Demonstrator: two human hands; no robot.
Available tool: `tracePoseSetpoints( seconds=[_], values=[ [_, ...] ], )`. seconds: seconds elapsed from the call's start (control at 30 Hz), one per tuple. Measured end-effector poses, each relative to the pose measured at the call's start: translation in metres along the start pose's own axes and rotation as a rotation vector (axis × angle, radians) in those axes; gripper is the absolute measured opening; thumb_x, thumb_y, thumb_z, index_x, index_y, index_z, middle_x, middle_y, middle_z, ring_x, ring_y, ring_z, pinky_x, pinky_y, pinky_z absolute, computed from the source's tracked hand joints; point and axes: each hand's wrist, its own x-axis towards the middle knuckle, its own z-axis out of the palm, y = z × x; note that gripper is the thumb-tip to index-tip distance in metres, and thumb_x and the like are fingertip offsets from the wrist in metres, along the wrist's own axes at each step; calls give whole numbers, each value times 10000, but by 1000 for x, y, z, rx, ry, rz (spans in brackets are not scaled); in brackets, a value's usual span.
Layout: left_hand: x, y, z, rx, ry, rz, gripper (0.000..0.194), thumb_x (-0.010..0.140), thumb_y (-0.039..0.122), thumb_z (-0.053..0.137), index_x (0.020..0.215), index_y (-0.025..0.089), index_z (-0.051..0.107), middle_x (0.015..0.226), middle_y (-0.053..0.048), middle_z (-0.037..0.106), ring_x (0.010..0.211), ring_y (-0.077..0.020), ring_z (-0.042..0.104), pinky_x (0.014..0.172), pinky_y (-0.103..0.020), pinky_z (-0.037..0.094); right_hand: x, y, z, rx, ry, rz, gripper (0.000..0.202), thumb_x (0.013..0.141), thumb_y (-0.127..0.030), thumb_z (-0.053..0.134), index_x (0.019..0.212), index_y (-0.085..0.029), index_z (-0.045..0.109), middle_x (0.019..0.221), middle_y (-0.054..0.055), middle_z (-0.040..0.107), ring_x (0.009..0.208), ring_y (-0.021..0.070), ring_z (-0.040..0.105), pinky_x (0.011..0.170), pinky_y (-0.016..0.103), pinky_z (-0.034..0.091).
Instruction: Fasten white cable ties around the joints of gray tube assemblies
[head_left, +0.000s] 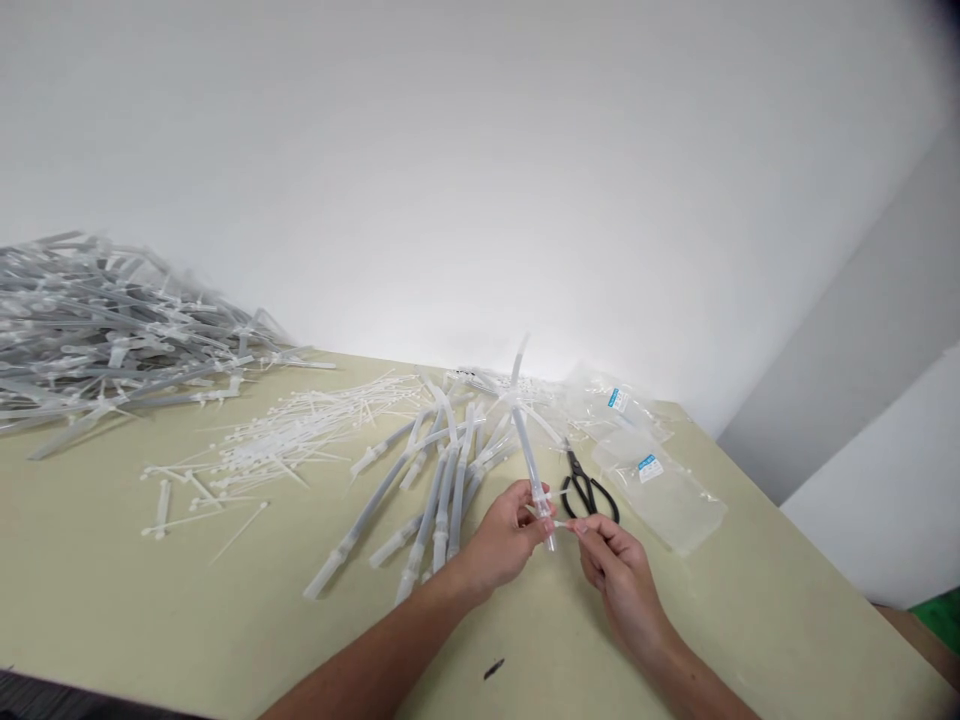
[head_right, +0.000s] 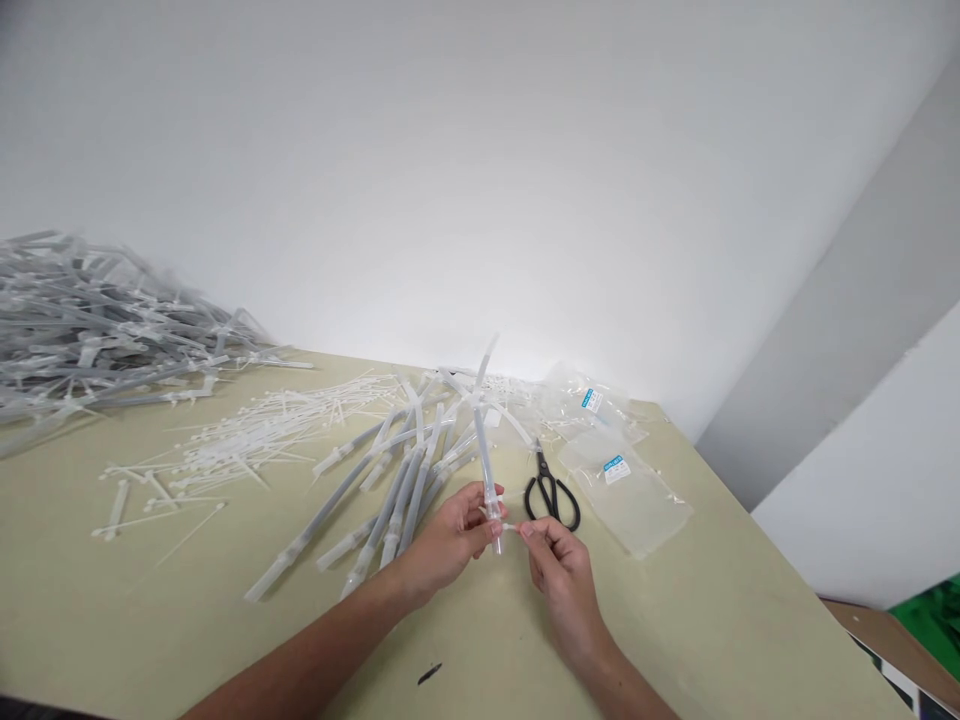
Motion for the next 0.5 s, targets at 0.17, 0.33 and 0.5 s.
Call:
tracePoseSetpoints(
  seconds=[0.17,0.33,0.5],
  values=[
    [2,-3,-3,12,-44,15,422,706,278,666,1084,168,515,971,-63,575,750,-126,508,584,-235,352,3,2,-4,-1,1,-3,295,759,-464,654,721,-175,605,479,-90,241,458,90,156,447,266,107],
    [3,-1,-6,-46,-125,43,444,709,304,684,1097,177,510,1004,-71,566,758,-129,513,603,-253,397,7,3,-4,59,-86,88,270,752,-455,662,763,-192,600,486,-76,343,429,82,227,431,253,114],
    [1,3,-5,-51,-166,62,466,730,303,682,1147,178,516,1012,-72,570,763,-128,509,617,-261,406,5,6,0,67,-142,79,234,783,-411,650,781,-179,620,472,-76,351,437,74,240,432,253,129]
  ],
)
